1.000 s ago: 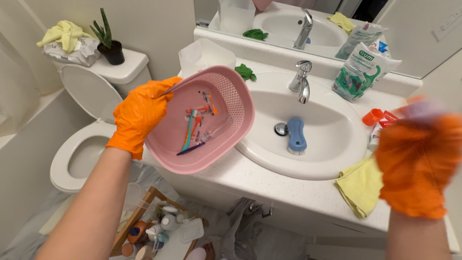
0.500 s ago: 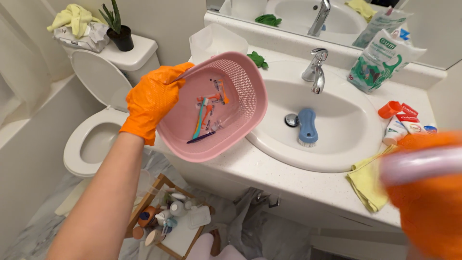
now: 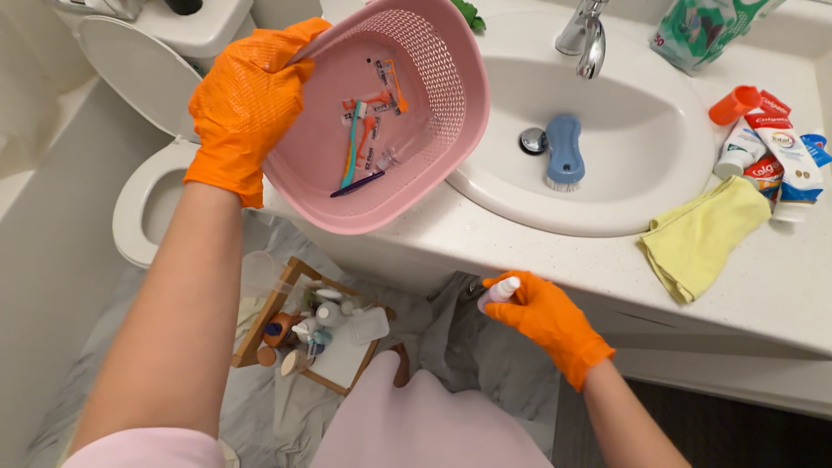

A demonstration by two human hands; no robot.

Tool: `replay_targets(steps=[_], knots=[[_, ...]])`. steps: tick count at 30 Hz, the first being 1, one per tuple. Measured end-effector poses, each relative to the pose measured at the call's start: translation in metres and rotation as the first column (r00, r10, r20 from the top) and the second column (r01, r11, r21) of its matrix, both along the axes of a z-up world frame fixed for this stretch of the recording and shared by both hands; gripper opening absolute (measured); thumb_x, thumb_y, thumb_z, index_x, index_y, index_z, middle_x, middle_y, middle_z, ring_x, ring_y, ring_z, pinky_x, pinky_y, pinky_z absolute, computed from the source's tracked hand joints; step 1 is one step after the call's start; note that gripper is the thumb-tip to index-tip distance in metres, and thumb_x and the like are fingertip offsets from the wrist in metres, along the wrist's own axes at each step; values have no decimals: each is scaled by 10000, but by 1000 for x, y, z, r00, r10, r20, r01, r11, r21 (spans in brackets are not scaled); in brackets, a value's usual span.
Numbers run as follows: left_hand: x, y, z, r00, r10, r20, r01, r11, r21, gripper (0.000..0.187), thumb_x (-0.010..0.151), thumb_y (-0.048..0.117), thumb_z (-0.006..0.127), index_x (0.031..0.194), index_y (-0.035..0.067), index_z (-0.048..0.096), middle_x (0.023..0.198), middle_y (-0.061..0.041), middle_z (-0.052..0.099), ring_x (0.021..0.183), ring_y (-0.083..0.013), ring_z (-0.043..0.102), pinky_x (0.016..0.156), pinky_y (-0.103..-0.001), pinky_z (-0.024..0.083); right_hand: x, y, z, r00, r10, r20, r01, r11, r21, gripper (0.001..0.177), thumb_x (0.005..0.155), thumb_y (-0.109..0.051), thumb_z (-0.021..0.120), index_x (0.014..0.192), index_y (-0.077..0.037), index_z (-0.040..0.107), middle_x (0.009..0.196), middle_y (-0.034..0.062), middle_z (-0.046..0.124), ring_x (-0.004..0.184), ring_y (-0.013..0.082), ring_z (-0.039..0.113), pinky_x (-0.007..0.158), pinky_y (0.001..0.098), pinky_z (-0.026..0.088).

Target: The person sorts through a pink basket of bathroom items, removing toothpaste tubes, toothbrushes, and a plastic bottle, placing them on the countertop. They then rinse a small plastic container under the faucet and wash the basket itself with a blue scrub brush.

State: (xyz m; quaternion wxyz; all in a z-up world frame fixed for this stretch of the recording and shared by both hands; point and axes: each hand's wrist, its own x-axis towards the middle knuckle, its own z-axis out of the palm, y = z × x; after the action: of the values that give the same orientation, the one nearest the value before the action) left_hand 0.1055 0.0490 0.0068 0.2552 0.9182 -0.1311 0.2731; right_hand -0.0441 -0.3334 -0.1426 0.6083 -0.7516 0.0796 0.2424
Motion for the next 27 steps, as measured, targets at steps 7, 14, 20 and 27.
replay_targets(steps=[7,14,20,27], knots=[[5,5,-9,978,-84,193,65,993,100,322,994,172,647,1313,174,695,1134,-140,709,969,-397,649,741,-473,518,-8,1,-114,986,0,-165,-42,967,-250,324,782,-167,782,1080,-72,698,815,42,711,672,157,618,593,327,488],[5,7,-22,982,98,161,-116,988,106,128,987,210,621,1058,160,715,934,-96,723,794,-398,651,581,-481,487,-25,8,-222,924,-198,-326,197,980,-36,210,783,-164,776,889,3,705,717,52,630,602,178,554,535,333,472],[9,15,-23,973,84,216,-169,894,414,138,1015,173,600,1048,146,732,890,-129,711,711,-386,643,523,-480,464,-25,11,-284,863,-270,-427,272,960,-58,392,810,-134,720,1177,-172,587,958,60,706,732,240,729,596,401,587],[6,3,-17,976,-8,219,-18,993,114,289,983,153,630,1245,196,745,1065,-104,738,940,-361,684,735,-447,532,-26,24,-128,953,-57,-298,89,991,95,445,961,-317,684,1128,95,692,898,126,759,735,178,707,664,303,573]])
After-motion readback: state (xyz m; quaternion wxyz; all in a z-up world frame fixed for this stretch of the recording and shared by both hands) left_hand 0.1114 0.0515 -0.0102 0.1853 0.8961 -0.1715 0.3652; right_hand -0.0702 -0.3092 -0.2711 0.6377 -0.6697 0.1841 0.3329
